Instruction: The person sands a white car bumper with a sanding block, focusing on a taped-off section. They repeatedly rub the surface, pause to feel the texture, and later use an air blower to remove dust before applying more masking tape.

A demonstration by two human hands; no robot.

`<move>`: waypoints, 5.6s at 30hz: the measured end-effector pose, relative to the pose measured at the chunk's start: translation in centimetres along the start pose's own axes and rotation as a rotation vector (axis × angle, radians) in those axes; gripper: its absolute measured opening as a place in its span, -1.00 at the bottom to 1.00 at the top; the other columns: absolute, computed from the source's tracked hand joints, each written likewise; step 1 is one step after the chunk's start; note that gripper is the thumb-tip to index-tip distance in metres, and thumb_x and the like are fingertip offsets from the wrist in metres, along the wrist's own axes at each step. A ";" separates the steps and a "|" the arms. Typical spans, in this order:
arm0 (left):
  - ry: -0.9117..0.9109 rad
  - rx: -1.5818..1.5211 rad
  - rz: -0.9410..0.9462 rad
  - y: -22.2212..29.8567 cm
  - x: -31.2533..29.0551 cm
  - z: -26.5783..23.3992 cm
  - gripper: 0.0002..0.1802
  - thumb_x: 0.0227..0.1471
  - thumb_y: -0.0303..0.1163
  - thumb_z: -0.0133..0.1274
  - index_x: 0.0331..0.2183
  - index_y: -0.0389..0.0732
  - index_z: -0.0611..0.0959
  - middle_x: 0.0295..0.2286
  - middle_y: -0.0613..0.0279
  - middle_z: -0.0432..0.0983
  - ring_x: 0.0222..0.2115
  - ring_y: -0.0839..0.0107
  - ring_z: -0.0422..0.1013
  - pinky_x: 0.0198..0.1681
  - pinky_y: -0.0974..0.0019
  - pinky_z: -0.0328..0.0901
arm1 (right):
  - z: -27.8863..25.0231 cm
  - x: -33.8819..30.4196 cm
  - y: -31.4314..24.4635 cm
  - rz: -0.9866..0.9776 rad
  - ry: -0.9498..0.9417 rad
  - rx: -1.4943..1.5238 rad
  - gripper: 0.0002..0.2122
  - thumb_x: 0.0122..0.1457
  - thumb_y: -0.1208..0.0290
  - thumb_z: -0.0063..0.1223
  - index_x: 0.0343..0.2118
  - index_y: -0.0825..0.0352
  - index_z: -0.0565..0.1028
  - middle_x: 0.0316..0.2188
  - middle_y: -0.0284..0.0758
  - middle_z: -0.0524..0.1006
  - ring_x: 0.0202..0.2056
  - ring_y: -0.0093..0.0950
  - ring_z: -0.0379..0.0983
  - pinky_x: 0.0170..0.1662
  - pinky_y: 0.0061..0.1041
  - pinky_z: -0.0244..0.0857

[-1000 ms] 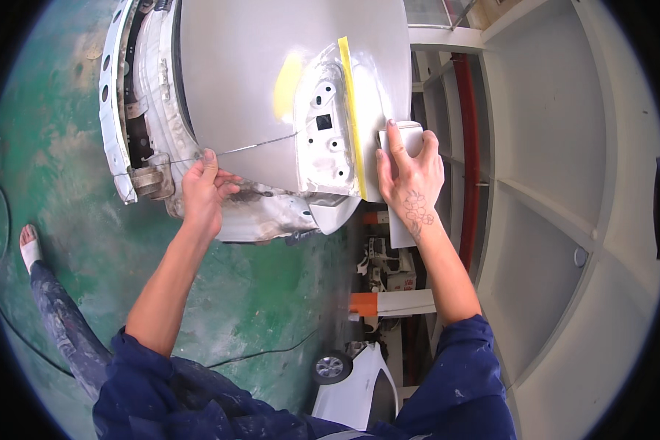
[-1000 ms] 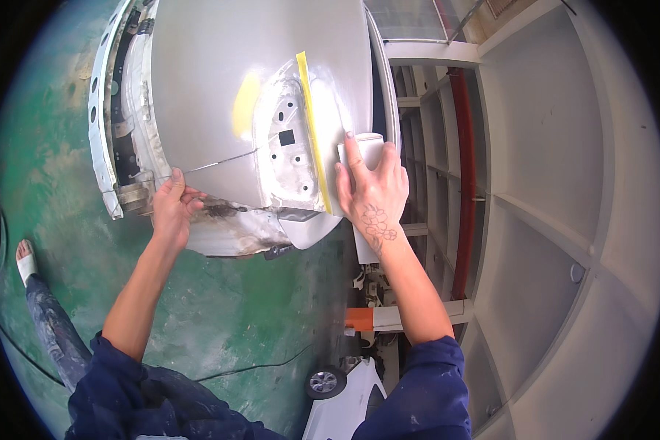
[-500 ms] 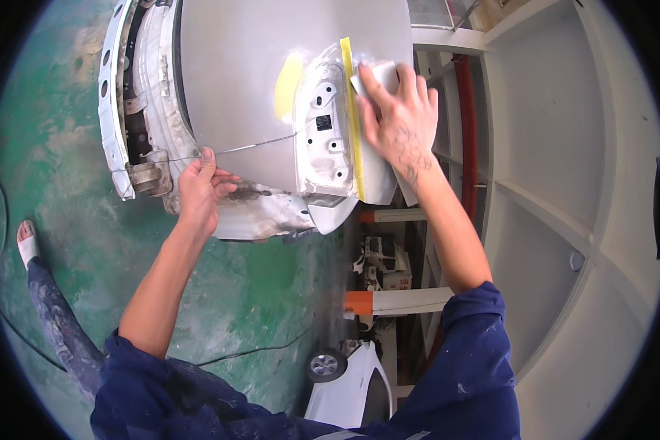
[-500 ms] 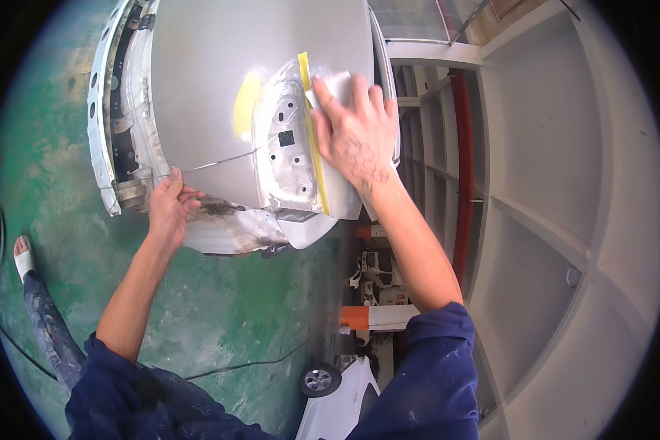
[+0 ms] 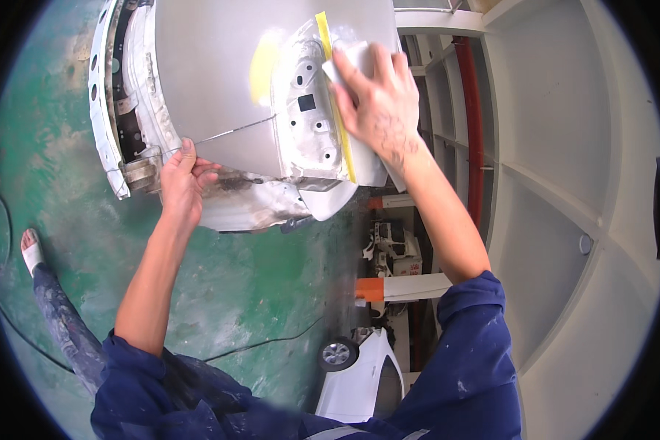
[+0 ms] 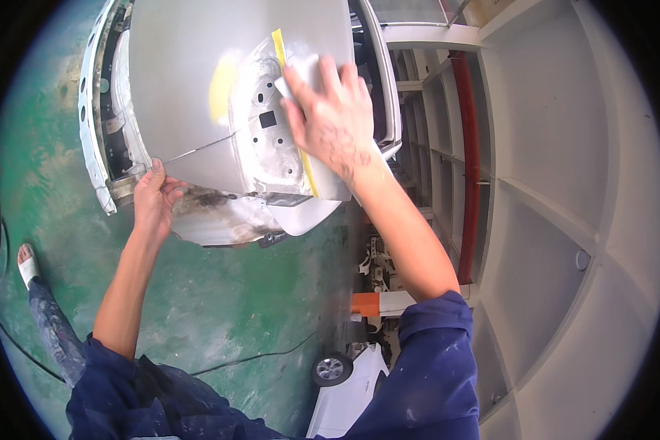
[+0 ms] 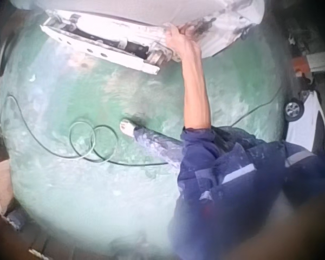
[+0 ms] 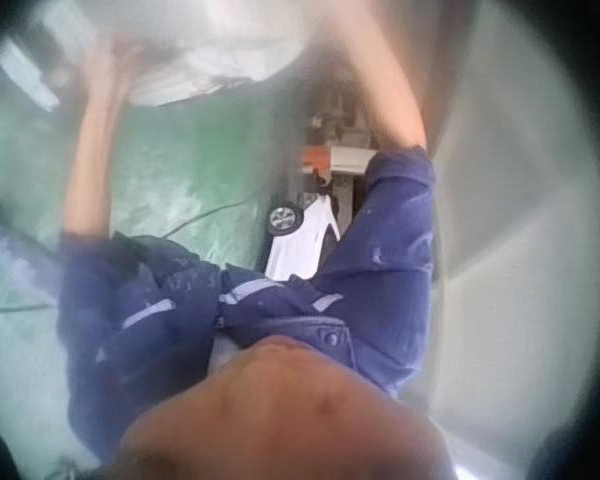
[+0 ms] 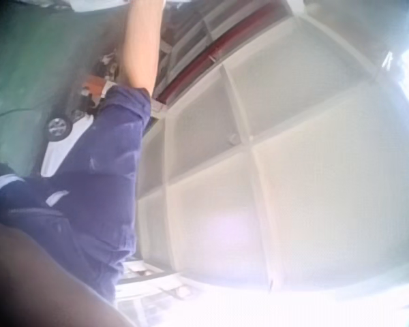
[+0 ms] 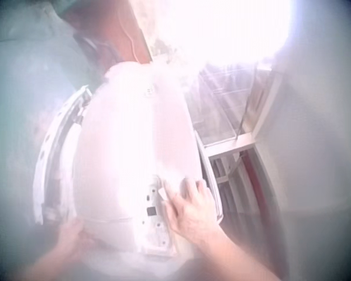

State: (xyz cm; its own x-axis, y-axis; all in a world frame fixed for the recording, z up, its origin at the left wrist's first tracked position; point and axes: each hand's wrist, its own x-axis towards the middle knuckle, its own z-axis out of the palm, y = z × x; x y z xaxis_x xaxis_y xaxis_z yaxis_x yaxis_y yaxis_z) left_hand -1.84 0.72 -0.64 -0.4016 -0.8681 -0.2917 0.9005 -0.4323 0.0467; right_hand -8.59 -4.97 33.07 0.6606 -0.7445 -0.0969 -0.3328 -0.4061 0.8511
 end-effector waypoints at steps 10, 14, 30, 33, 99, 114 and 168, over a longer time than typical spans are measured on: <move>0.083 0.196 0.034 2.6 -1.8 0.6 -0.48 0.37 0.02 -0.02 -0.11 -0.34 0.57 -0.20 0.05 0.59 -0.17 0.37 0.55 -0.15 0.31 0.51 | -2.8 -29.9 -7.6 0.289 -0.264 0.245 -0.44 0.02 0.30 0.38 0.15 0.15 0.53 0.04 0.00 0.41 -0.11 -0.02 0.37 -0.12 -0.14 0.33; 0.096 0.771 0.506 2.0 -7.9 4.6 -0.29 0.42 -0.01 -0.16 0.29 -0.42 0.28 0.24 -0.05 0.28 0.27 0.11 0.21 0.34 0.14 0.06 | -5.1 -38.8 -17.3 0.522 -0.412 0.460 -0.46 0.01 0.25 0.38 0.12 0.17 0.56 0.01 0.00 0.41 -0.09 -0.02 0.39 -0.10 -0.13 0.37; -0.306 1.464 1.460 -8.8 1.1 23.4 -0.08 0.31 0.13 -0.19 0.38 -0.40 0.09 0.41 -0.19 -0.10 0.43 -0.12 -0.16 0.44 -0.15 -0.26 | -26.4 -49.9 -53.6 1.530 -1.242 0.929 -0.39 0.04 -0.10 0.25 0.12 0.15 0.59 -0.06 0.08 0.42 -0.01 0.05 0.41 0.02 -0.09 0.39; -0.589 1.841 1.408 -12.3 -3.5 22.7 -0.12 0.28 0.12 -0.16 0.38 -0.30 0.19 0.43 0.03 -0.05 0.45 0.07 -0.16 0.47 -0.07 -0.29 | -26.0 -48.7 -56.4 1.522 -1.250 1.017 -0.37 0.03 -0.11 0.25 0.13 0.17 0.58 -0.09 0.12 0.43 -0.05 0.08 0.43 -0.03 -0.06 0.39; -3.814 0.605 1.410 8.2 9.2 44.7 -0.05 0.09 0.03 0.16 0.33 -0.32 0.27 0.37 0.18 0.13 0.40 0.28 0.00 0.49 0.15 -0.11 | -8.0 28.6 -49.5 3.475 0.093 0.517 -0.49 0.16 0.13 0.19 0.14 0.28 0.58 -0.28 -0.09 0.54 -0.21 -0.25 0.52 -0.03 -0.33 0.35; -3.618 0.723 1.576 8.3 8.6 44.3 -0.18 0.20 -0.04 0.05 0.33 -0.32 0.27 0.35 0.11 0.17 0.38 0.20 0.06 0.46 0.11 -0.06 | -7.7 28.9 -43.5 3.463 0.770 0.387 -0.57 0.34 0.25 0.06 0.22 0.29 0.49 -0.39 -0.38 0.46 -0.33 -0.61 0.34 -0.14 -0.57 0.24; -3.432 1.160 1.638 20.4 22.3 46.5 -0.10 0.23 0.12 -0.03 0.30 -0.44 0.30 0.32 -0.20 0.17 0.35 -0.17 0.11 0.36 -0.20 0.01 | 7.0 17.5 -3.3 2.815 1.448 -0.564 -0.48 0.21 0.32 0.22 0.14 0.58 0.44 -0.05 0.17 0.32 0.02 0.10 0.32 0.06 -0.09 0.29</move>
State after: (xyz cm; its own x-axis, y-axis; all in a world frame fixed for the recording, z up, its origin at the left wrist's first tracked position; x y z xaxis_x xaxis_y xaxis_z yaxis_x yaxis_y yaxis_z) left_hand -0.17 -38.79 38.25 -0.3682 0.8807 -0.2981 0.6983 0.0503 -0.7140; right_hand -0.66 -20.37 24.97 -0.3602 0.9319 0.0420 -0.4027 -0.1147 -0.9081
